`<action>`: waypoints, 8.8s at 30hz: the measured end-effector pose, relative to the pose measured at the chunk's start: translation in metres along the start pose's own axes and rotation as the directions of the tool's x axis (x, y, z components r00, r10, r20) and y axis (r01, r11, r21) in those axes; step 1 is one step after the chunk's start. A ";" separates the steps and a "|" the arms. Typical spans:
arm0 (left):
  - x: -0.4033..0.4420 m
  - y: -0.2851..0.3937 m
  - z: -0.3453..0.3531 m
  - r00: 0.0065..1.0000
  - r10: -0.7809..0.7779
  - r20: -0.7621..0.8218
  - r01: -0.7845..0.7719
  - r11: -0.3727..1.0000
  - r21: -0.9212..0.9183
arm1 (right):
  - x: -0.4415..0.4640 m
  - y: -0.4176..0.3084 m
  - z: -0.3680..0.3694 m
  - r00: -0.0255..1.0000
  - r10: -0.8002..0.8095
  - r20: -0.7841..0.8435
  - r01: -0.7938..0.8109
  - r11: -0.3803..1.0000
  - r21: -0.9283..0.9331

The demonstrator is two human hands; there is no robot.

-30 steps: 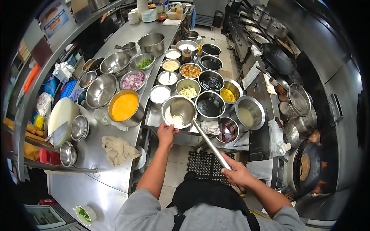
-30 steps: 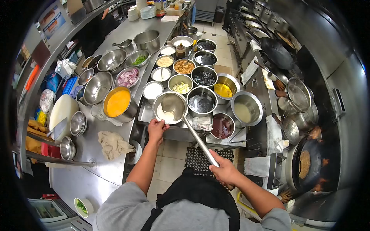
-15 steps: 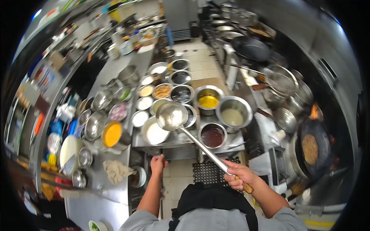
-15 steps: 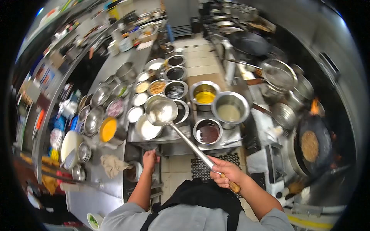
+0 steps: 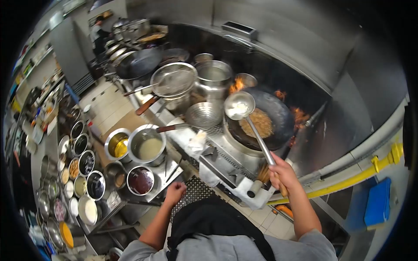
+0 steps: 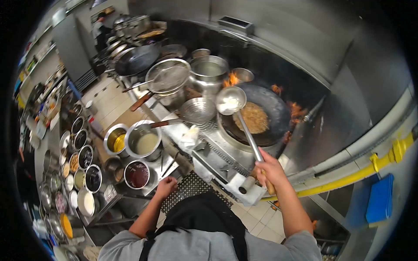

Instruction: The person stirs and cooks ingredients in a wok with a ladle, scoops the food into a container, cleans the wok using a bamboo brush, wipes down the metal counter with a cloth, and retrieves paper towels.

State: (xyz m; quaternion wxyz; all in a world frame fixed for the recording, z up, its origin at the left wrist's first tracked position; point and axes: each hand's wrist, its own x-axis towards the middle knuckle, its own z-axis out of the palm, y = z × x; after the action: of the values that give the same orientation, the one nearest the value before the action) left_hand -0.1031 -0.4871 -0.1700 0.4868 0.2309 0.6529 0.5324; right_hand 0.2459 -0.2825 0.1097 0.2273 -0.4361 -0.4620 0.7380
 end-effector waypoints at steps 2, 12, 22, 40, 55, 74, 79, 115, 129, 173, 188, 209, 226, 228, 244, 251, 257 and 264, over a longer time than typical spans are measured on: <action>0.026 0.071 0.039 0.964 0.257 -0.067 -0.230 0.934 0.272 | 0.042 0.013 -0.028 0.980 -0.068 -0.187 0.016 0.964 -0.266; 0.209 0.157 0.085 0.934 0.355 0.029 -0.249 0.592 0.767 | 0.125 0.091 -0.101 0.709 -0.692 -0.136 0.111 0.300 -0.947; 0.228 0.176 0.061 0.956 -0.040 0.291 -0.205 0.621 0.757 | 0.115 0.059 -0.036 0.744 -0.453 -0.490 -0.237 0.507 -0.829; 0.223 0.228 0.222 0.339 -0.636 0.693 0.769 0.612 0.186 | 0.131 0.032 0.038 0.760 -0.066 -0.647 -0.370 0.774 -0.513; 0.164 0.187 0.256 0.507 -0.463 0.727 0.760 0.638 -0.124 | 0.003 -0.002 -0.005 0.836 -0.379 -0.398 -0.175 0.503 -0.846; 0.110 0.121 0.205 0.512 -0.450 0.732 0.726 0.682 -0.089 | -0.019 -0.036 0.007 0.842 -0.374 -0.389 -0.335 0.201 -0.920; 0.163 0.186 0.242 0.530 -0.442 0.724 0.729 0.673 -0.122 | -0.054 -0.063 -0.004 0.866 -0.198 -0.459 -0.453 0.075 -0.888; 0.167 0.210 0.239 0.444 -0.492 0.749 0.730 0.683 0.016 | -0.029 -0.030 0.000 0.927 -0.251 -0.279 -0.230 0.205 -0.951; 0.166 0.175 0.244 0.491 -0.508 0.707 0.743 0.668 -0.036 | -0.011 -0.031 0.015 0.909 -0.214 -0.356 -0.321 0.182 -0.929; 0.128 0.215 0.228 0.457 -0.456 0.764 0.678 0.734 0.032 | -0.008 -0.024 -0.009 0.981 0.192 0.031 -0.155 0.678 0.718; 0.136 0.065 0.190 0.732 -0.377 0.567 0.415 0.907 0.068 | 0.028 -0.023 0.039 0.947 0.321 -0.019 -0.169 0.546 0.821; 0.156 0.217 0.228 0.538 -0.455 0.710 0.689 0.722 -0.060 | 0.040 -0.005 0.020 0.962 0.270 0.031 -0.174 0.526 0.832; 0.124 0.116 0.122 0.610 -0.456 0.648 0.596 0.803 0.004 | 0.045 0.029 0.066 0.977 0.066 -0.203 0.066 0.812 0.580; 0.113 0.108 0.105 0.634 -0.514 0.578 0.578 0.811 0.088 | 0.024 0.031 0.065 0.978 0.089 -0.191 0.042 0.807 0.589; 0.052 -0.118 0.221 0.537 -0.258 0.803 -0.779 0.212 0.590 | -0.075 0.022 0.035 0.977 0.211 0.004 -0.179 0.820 0.544; 0.046 -0.116 0.186 0.695 -0.294 0.657 -0.494 0.469 0.732 | -0.096 0.027 0.021 0.978 0.179 0.104 -0.206 0.795 0.571; 0.005 -0.243 -0.036 0.764 -0.488 0.422 -0.184 0.462 0.867 | -0.109 0.050 0.023 0.988 0.152 0.023 -0.153 0.967 0.204; -0.189 -0.240 -0.167 0.700 -0.714 -0.018 0.460 0.431 0.776 | -0.168 0.043 0.090 0.923 0.380 0.053 -0.362 0.908 -0.212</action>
State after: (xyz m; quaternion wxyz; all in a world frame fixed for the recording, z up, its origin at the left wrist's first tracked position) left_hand -0.1194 -0.7991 -0.3236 0.6041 0.2403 0.7594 -0.0272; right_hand 0.2590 -0.4705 0.1624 0.0163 -0.5015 -0.4520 0.7375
